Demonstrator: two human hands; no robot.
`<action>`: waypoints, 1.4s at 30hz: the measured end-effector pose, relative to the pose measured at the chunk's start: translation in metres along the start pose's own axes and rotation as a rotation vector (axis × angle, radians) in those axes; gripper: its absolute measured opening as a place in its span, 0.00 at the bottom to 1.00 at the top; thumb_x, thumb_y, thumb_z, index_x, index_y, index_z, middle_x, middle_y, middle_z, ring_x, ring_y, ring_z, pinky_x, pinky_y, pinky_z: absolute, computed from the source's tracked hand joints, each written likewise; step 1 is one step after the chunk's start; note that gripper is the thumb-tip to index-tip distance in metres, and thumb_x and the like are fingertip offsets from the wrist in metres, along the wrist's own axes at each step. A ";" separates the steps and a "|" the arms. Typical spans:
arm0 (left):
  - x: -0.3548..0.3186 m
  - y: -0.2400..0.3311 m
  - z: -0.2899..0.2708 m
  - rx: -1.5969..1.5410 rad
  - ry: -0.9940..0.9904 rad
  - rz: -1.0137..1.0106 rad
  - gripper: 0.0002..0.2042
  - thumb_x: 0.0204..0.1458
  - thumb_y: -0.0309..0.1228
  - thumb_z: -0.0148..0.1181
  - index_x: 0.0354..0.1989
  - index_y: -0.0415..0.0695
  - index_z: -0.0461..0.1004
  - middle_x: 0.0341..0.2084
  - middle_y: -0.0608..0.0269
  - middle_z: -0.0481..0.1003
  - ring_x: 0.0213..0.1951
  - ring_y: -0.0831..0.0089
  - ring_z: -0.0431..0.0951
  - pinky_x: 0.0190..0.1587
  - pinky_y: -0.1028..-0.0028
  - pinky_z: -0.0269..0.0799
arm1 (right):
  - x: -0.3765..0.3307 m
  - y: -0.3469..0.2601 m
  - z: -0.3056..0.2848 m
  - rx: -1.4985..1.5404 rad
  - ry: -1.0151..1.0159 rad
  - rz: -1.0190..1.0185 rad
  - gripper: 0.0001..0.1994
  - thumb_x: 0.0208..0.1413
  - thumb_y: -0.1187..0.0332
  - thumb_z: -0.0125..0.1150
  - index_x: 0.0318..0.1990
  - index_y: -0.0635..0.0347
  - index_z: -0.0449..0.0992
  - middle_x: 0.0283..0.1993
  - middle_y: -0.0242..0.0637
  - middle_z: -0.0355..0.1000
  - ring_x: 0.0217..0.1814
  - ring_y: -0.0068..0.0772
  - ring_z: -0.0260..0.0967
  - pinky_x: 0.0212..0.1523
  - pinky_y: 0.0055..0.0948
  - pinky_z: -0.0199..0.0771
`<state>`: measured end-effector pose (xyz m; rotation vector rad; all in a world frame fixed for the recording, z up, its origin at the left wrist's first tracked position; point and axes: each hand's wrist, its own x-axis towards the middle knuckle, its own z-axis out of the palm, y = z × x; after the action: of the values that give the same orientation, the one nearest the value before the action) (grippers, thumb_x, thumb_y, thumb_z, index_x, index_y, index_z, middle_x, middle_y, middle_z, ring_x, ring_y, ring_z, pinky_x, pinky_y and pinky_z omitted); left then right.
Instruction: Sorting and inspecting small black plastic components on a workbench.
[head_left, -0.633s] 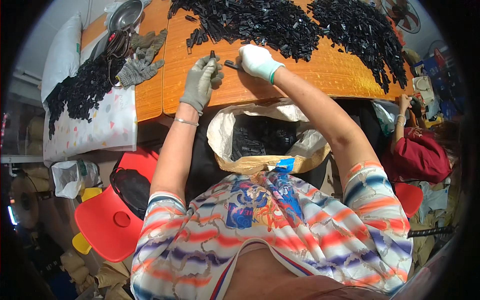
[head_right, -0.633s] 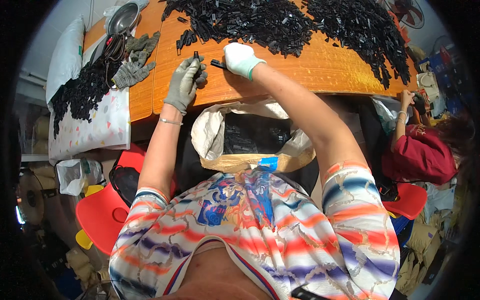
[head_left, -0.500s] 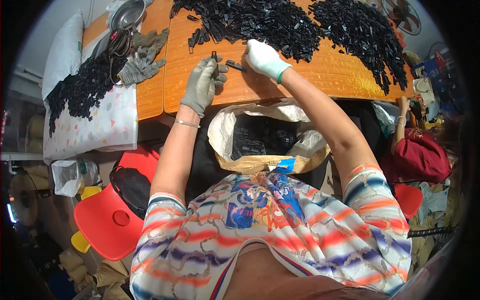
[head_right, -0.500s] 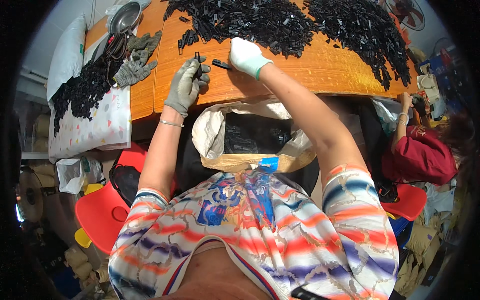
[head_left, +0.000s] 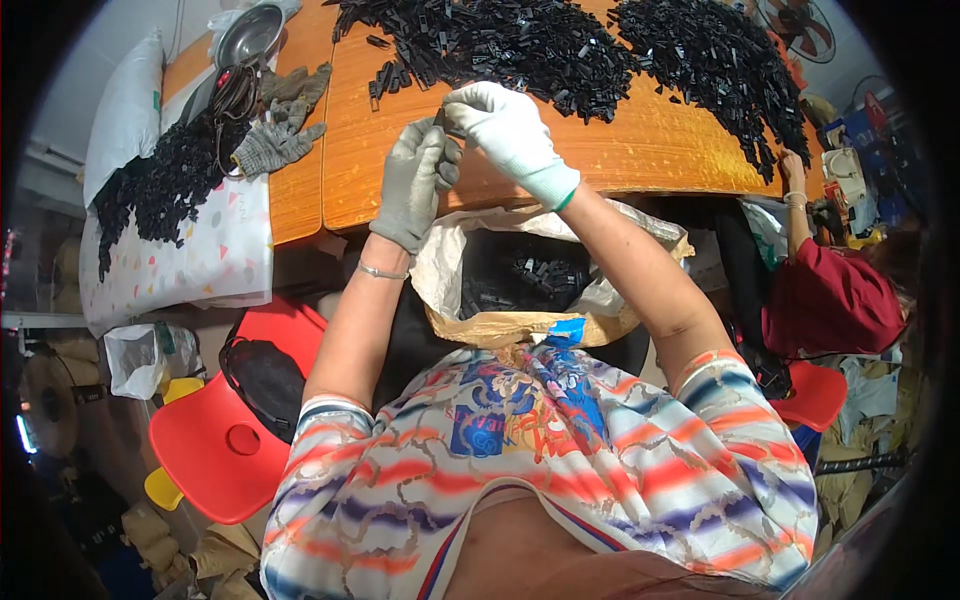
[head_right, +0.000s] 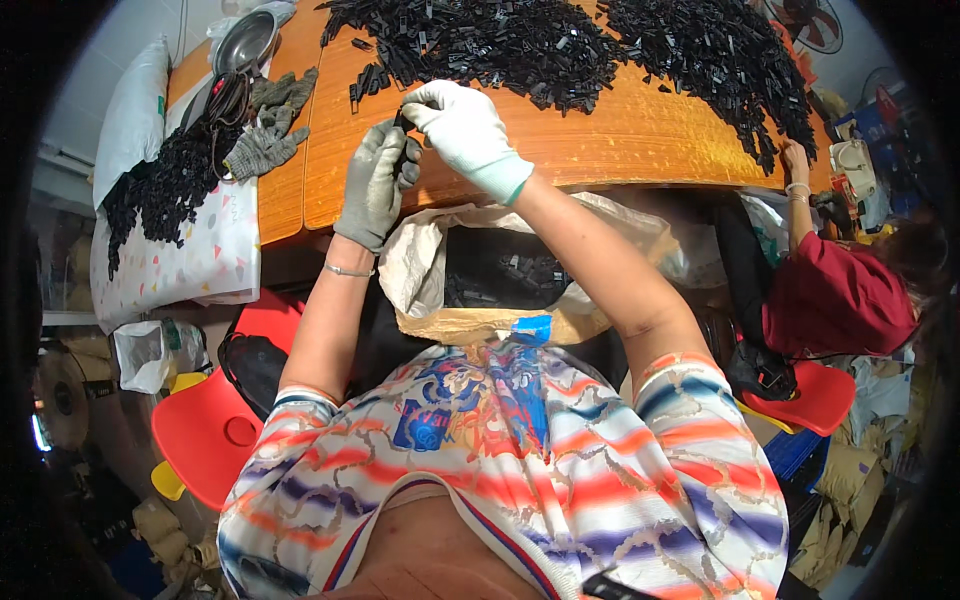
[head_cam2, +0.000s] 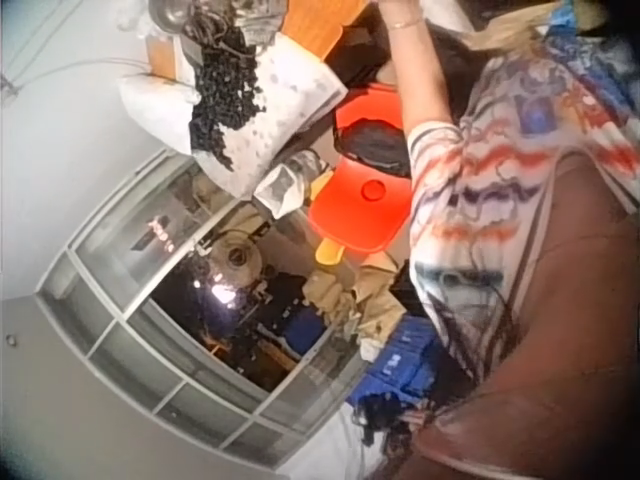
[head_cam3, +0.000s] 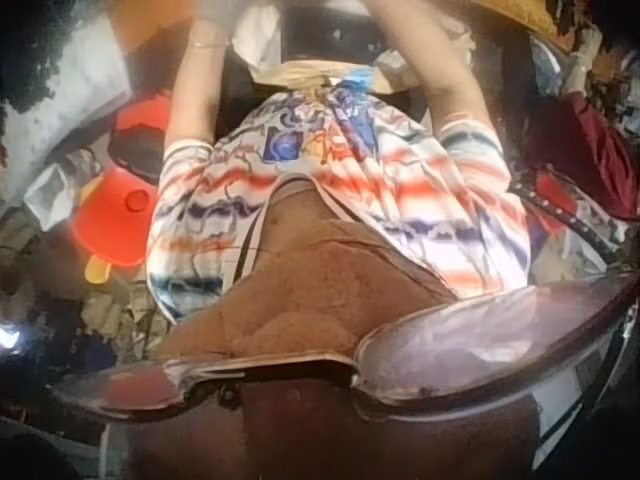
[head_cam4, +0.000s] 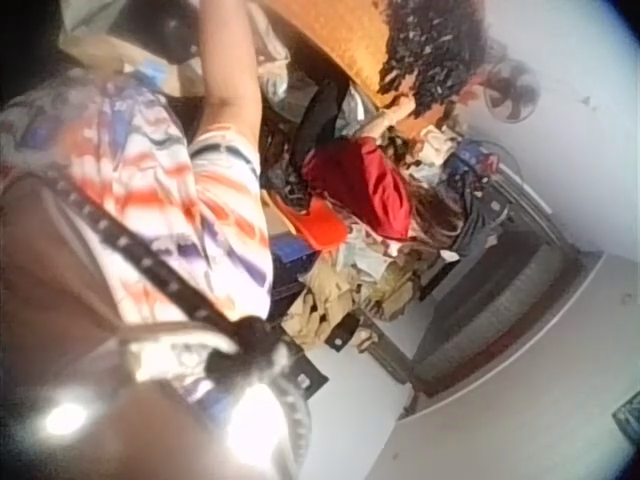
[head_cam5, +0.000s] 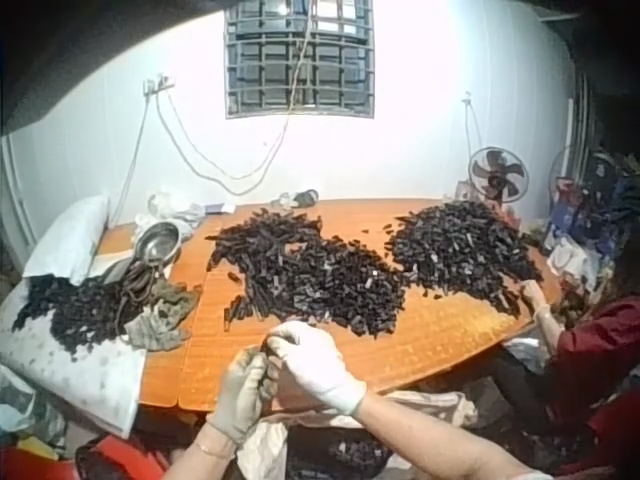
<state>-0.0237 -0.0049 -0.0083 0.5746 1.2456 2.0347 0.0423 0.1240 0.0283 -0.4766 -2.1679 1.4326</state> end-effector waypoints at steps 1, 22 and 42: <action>-0.001 0.000 0.000 0.019 -0.003 0.014 0.11 0.61 0.33 0.50 0.48 0.42 0.66 0.25 0.67 0.70 0.21 0.83 0.65 0.23 0.84 0.61 | -0.001 0.000 0.001 0.024 0.012 -0.007 0.09 0.55 0.66 0.60 0.41 0.59 0.78 0.32 0.28 0.76 0.29 0.13 0.69 0.31 0.18 0.70; 0.004 -0.011 0.030 0.256 0.268 0.171 0.11 0.60 0.33 0.49 0.40 0.36 0.71 0.20 0.74 0.65 0.20 0.87 0.59 0.20 0.83 0.54 | 0.000 0.002 -0.007 -0.791 -0.093 -0.590 0.04 0.48 0.69 0.54 0.28 0.58 0.69 0.24 0.46 0.70 0.26 0.52 0.71 0.27 0.44 0.71; -0.020 -0.005 0.028 -0.055 -0.018 -0.236 0.09 0.60 0.33 0.50 0.39 0.39 0.69 0.23 0.66 0.70 0.20 0.83 0.65 0.23 0.85 0.62 | -0.034 0.001 -0.076 0.237 -0.335 0.140 0.18 0.59 0.56 0.51 0.51 0.52 0.76 0.38 0.29 0.75 0.35 0.16 0.69 0.36 0.18 0.68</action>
<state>0.0104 -0.0013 -0.0011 0.3995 1.1840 1.8564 0.1139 0.1628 0.0451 -0.3254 -2.2067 1.9373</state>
